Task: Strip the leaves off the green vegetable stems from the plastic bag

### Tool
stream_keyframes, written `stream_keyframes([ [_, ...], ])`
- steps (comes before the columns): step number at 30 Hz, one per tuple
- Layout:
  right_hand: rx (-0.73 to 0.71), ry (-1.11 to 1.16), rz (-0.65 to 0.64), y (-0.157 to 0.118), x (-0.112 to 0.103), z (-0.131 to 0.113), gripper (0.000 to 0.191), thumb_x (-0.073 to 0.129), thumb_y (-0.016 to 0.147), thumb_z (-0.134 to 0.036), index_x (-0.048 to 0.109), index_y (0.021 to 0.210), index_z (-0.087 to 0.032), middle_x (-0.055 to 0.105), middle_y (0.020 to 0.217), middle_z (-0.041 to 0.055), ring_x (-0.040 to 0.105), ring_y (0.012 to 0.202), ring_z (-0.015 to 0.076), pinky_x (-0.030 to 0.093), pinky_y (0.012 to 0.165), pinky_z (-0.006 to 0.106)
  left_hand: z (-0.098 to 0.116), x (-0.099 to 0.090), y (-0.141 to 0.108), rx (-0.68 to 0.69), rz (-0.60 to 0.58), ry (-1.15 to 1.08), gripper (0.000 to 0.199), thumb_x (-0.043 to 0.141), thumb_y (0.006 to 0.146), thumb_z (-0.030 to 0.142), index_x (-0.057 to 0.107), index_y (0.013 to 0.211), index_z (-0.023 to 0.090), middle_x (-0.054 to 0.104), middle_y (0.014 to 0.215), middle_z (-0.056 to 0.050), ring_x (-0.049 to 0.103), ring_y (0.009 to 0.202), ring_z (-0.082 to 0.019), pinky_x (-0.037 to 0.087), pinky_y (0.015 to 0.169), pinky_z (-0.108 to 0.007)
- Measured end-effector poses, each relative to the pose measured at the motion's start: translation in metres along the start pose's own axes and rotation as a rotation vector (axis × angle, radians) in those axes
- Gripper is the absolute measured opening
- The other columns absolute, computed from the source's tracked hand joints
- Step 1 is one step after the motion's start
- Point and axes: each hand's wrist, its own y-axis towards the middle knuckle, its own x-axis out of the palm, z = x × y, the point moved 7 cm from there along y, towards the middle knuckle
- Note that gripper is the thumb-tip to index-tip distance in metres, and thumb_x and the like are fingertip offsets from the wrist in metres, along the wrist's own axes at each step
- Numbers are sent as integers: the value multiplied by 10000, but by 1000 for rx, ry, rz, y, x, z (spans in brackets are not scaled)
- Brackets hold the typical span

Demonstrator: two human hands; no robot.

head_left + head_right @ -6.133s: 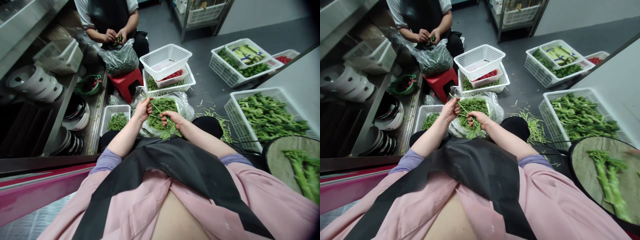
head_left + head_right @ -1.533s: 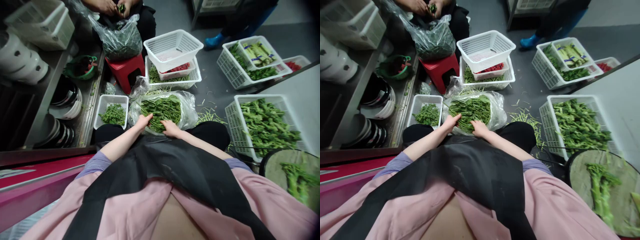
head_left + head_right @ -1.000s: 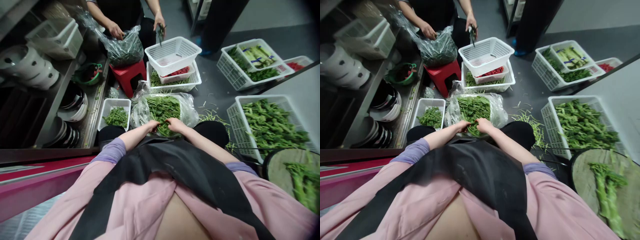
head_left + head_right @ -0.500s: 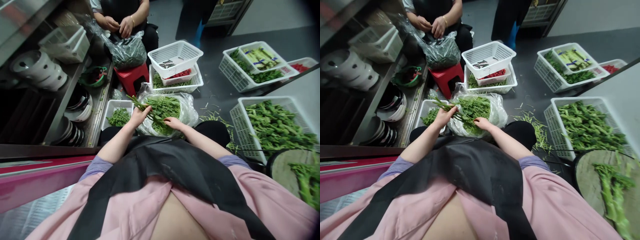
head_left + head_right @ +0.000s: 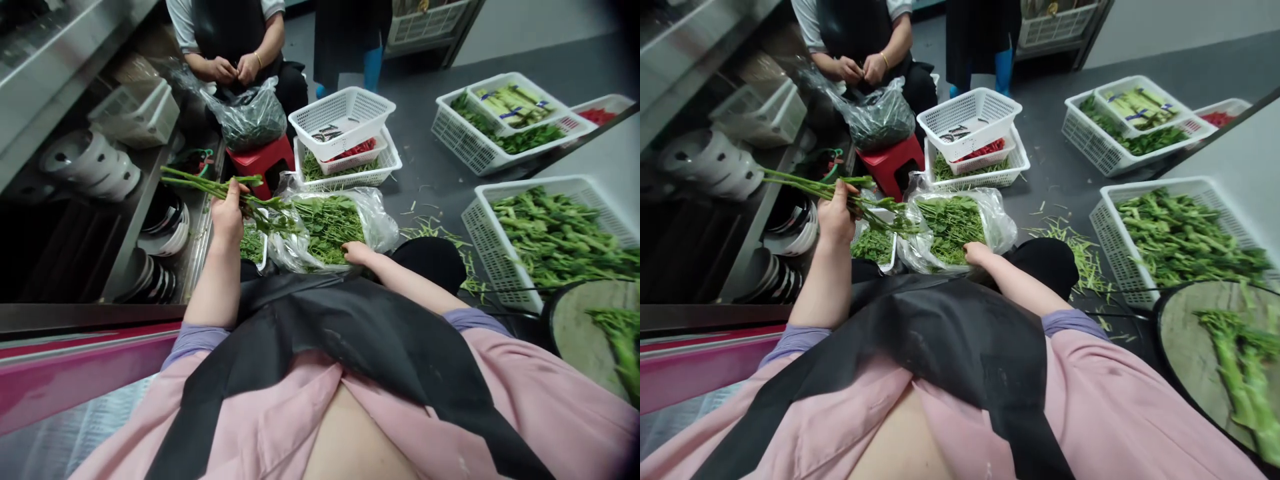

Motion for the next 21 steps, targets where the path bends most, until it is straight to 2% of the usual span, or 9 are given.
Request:
stream_keyframes([
  [3,-7,66,118,-5,-23,-4,437,422,857,-111,632,1240,-137,642,1258,106,594,1162,198,439,980,268,-12,0,6,-94,-15,-132,400,660,797,525,563,665,160,534,554,36,414,369,-30,298,350,-165],
  [5,-39,161,292,-14,-48,-10,445,399,851,-96,632,1226,-138,635,1267,97,583,1169,194,428,997,272,-22,5,7,-190,-38,-206,405,649,810,521,529,661,164,541,569,35,399,366,-23,306,350,-158],
  [8,-161,365,585,-38,-89,-24,387,404,825,-92,675,1100,-124,674,1158,111,610,1082,214,452,968,322,-38,21,3,-355,-78,-238,401,602,857,498,492,654,170,510,540,41,369,355,-19,299,346,-146],
  [11,-310,551,755,-62,-122,-42,321,405,854,-154,676,1024,-130,694,1042,103,630,959,201,486,890,334,-52,41,-4,-461,-105,-212,397,592,867,492,483,662,170,485,514,45,346,343,-14,294,346,-141],
  [13,-393,648,773,-72,-136,-53,286,430,873,-222,672,1000,-139,696,987,85,630,887,183,498,832,321,-58,52,-7,-482,-107,-187,398,609,855,495,487,668,165,479,502,45,347,339,-13,282,340,-139],
  [15,-455,723,697,-74,-141,-62,279,455,886,-304,670,971,-147,695,910,61,624,802,164,503,757,302,-63,60,-10,-484,-121,-168,395,632,840,493,501,679,157,483,497,42,359,337,-14,260,329,-139],
  [18,-483,758,580,-69,-140,-68,301,510,871,-397,668,922,-147,679,812,35,599,710,144,486,682,283,-65,70,-14,-480,-166,-127,389,661,815,489,524,693,147,499,499,37,378,332,-21,239,321,-143],
  [21,-461,715,562,-61,-136,-68,297,558,842,-417,659,879,-140,670,795,34,585,707,144,472,691,285,-62,73,-18,-467,-182,-59,379,651,823,478,535,692,142,504,495,35,375,322,-25,248,327,-148],
])
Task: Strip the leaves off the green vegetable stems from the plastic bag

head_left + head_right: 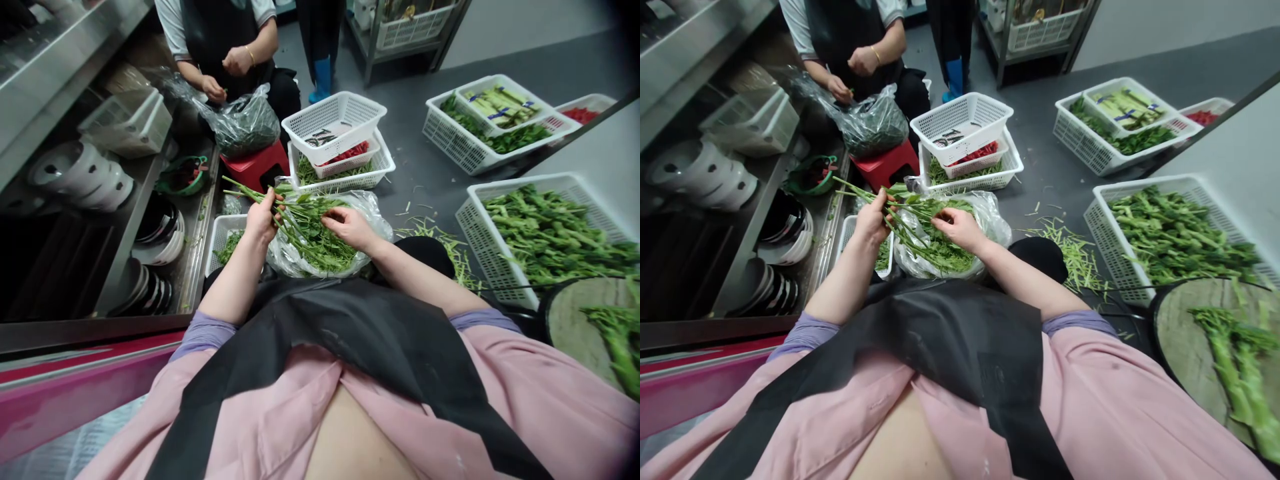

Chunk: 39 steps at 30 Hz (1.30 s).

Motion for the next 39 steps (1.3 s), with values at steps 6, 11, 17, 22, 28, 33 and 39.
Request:
stream_keyframes([
  [6,57,-152,90,0,-3,6,248,496,879,-361,589,958,-145,651,856,62,583,776,178,472,741,308,5,1,-8,25,40,90,364,625,848,451,532,674,145,480,465,40,349,313,-30,238,330,-151],
  [11,-11,-435,213,-8,-12,-12,291,470,909,-343,537,1122,-157,627,1028,125,583,933,236,453,856,358,0,3,-7,18,41,123,370,632,840,449,529,655,146,469,462,39,340,306,-30,226,334,-157],
  [17,-108,-509,163,-8,-5,-19,293,414,940,-327,581,1113,-160,653,982,105,594,926,222,444,861,327,-3,8,-6,16,29,144,352,587,875,411,528,653,144,450,454,42,325,304,-35,213,334,-161],
  [22,-170,-542,74,-11,8,-21,304,397,935,-326,645,937,-150,658,905,114,589,913,220,425,866,318,-4,5,-9,20,66,153,354,619,858,417,522,652,146,456,443,48,327,304,-30,216,332,-155],
  [28,179,-337,324,4,-25,35,348,314,906,-244,640,959,-137,642,832,68,580,792,189,467,755,305,17,-21,-4,158,177,27,370,646,832,445,500,650,158,428,437,66,326,313,-27,222,335,-152],
  [33,425,-582,-114,-2,1,101,332,381,890,-197,679,1005,-106,689,1006,138,624,926,232,470,834,321,35,-41,2,55,181,-132,368,624,859,409,457,639,166,388,419,78,285,294,-23,198,323,-155],
  [39,357,-604,-273,-19,32,101,287,502,826,-132,712,1021,-127,675,1123,149,617,1053,248,457,908,309,36,-44,0,-62,132,-247,368,582,896,367,433,625,166,354,406,82,283,282,-26,178,314,-153],
])
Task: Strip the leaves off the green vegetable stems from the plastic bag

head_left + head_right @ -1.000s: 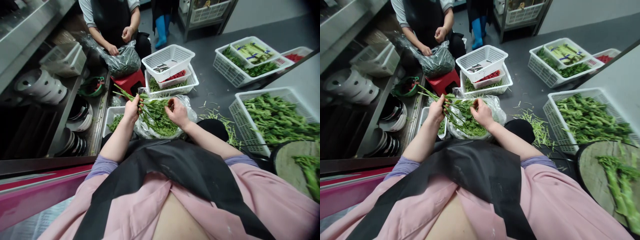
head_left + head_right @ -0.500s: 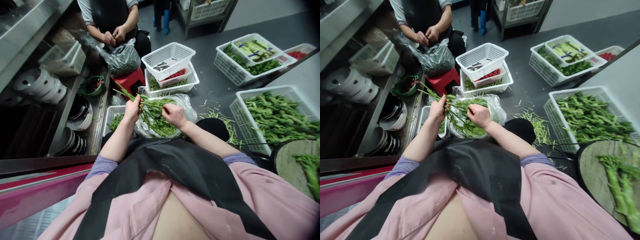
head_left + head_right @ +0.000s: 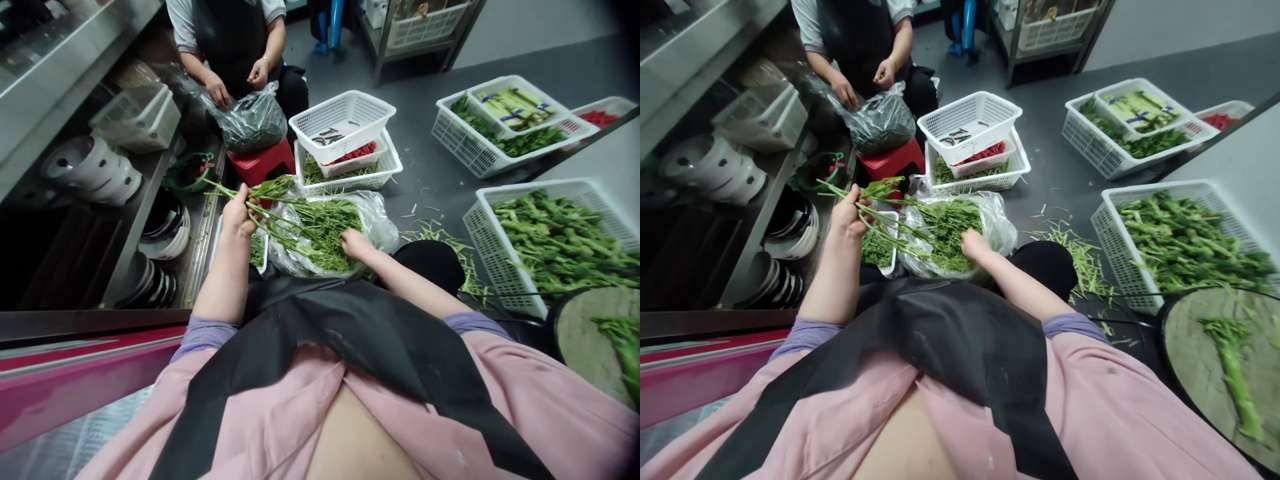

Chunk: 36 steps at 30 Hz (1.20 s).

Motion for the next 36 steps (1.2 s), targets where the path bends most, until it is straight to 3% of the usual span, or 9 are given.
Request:
stream_keyframes([
  [3,-145,273,377,-10,-53,-22,342,412,881,-163,689,1080,-129,672,1124,131,611,1046,227,453,930,337,-4,3,-1,-13,-13,-11,374,633,861,373,434,621,164,359,405,83,289,279,-27,170,309,-156],
  [4,-208,387,447,-14,-69,-30,334,424,883,-190,687,1080,-132,684,1085,118,622,998,218,467,903,340,-6,4,-2,-15,-17,-10,377,638,856,374,434,619,163,362,404,82,291,278,-27,171,308,-155],
  [5,-271,485,457,-17,-82,-40,324,443,881,-222,688,1076,-136,694,1045,104,630,948,209,479,870,338,-8,6,-2,-19,-21,-7,379,640,855,376,435,619,162,364,403,81,292,278,-26,172,308,-154],
  [7,-380,622,359,-21,-94,-60,305,490,868,-281,703,1034,-140,706,959,79,633,858,190,490,808,328,-12,9,-3,-31,-30,5,383,648,848,384,436,619,161,367,403,81,290,279,-24,173,308,-151],
  [10,-450,689,187,-25,-93,-81,267,574,815,-313,725,940,-132,705,858,57,615,786,171,482,759,315,-19,13,-4,-49,-37,32,387,681,818,395,441,624,162,370,407,84,280,277,-23,173,306,-153],
  [12,-442,683,153,-25,-87,-84,252,619,777,-312,729,908,-126,700,830,54,604,759,166,473,733,307,-22,14,-5,-48,-30,49,387,697,802,400,446,628,162,374,412,84,279,276,-24,172,306,-155],
  [16,-430,590,201,-27,-79,-81,229,661,746,-336,738,849,-147,682,800,51,585,721,161,457,694,297,-25,14,-6,-34,-11,72,379,701,796,404,461,638,158,385,415,82,290,278,-23,170,314,-154],
  [21,-442,558,253,-36,-85,-82,248,620,791,-355,745,869,-156,693,799,53,585,711,161,462,696,303,-23,12,-5,-6,21,84,357,673,824,384,467,643,155,390,411,79,282,276,-24,164,318,-158],
  [36,-353,414,289,-39,-83,-84,219,558,768,-274,725,728,-138,682,711,52,572,667,154,407,665,274,-22,20,-9,88,24,163,385,687,794,453,513,640,145,422,417,59,285,283,-24,186,326,-164],
])
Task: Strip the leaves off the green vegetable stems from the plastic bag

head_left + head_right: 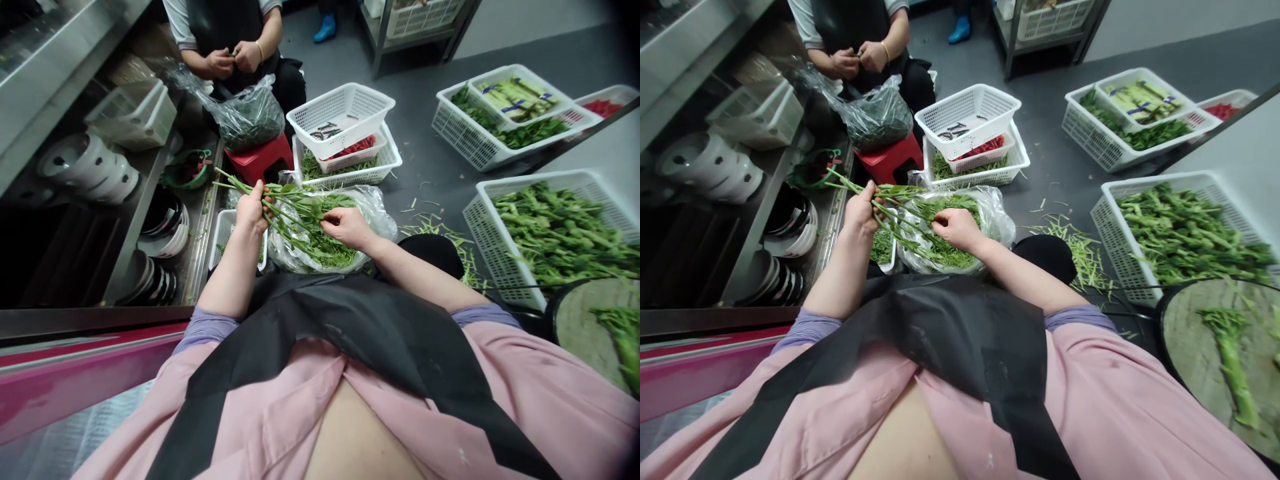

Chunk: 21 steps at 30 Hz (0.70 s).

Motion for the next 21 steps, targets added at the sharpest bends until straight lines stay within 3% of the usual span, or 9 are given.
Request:
stream_keyframes([
  [4,137,66,117,6,2,33,166,546,726,-256,658,672,-146,636,662,41,545,633,154,416,651,280,7,-2,-1,57,26,-17,395,668,801,487,519,657,150,424,412,58,300,289,-30,191,324,-160],
  [9,476,249,276,3,3,122,174,453,775,-218,619,764,-168,559,595,22,519,549,156,461,613,305,32,-17,5,50,44,-136,404,670,807,478,471,639,169,369,410,78,285,290,-29,172,308,-162],
  [11,477,156,274,2,0,146,170,462,793,-203,628,776,-173,566,619,40,559,625,186,483,691,347,40,-20,8,7,16,-181,417,665,816,467,441,620,175,340,410,83,262,285,-27,156,296,-170],
  [13,404,1,217,3,0,154,137,513,786,-180,646,752,-186,593,675,68,596,763,226,477,798,391,44,-22,9,-29,-9,-206,429,655,828,456,415,606,179,316,407,85,250,285,-28,149,289,-172],
  [16,263,-139,128,6,1,136,149,546,784,-151,690,771,-186,648,823,117,595,927,263,451,897,426,43,-22,10,-66,-18,-208,439,643,842,441,391,596,180,296,401,85,261,292,-33,153,289,-166],
  [19,60,-87,194,8,-10,80,224,505,837,-179,720,899,-162,669,985,137,581,1010,262,438,939,422,37,-20,10,-73,-13,-199,447,643,842,441,376,597,180,288,403,87,255,296,-31,146,294,-160],
  [21,-66,51,170,8,-15,38,256,488,872,-236,722,955,-173,680,990,103,598,970,228,452,909,386,33,-18,12,-69,-7,-197,450,649,835,450,373,602,181,288,407,91,242,294,-29,142,297,-160],
])
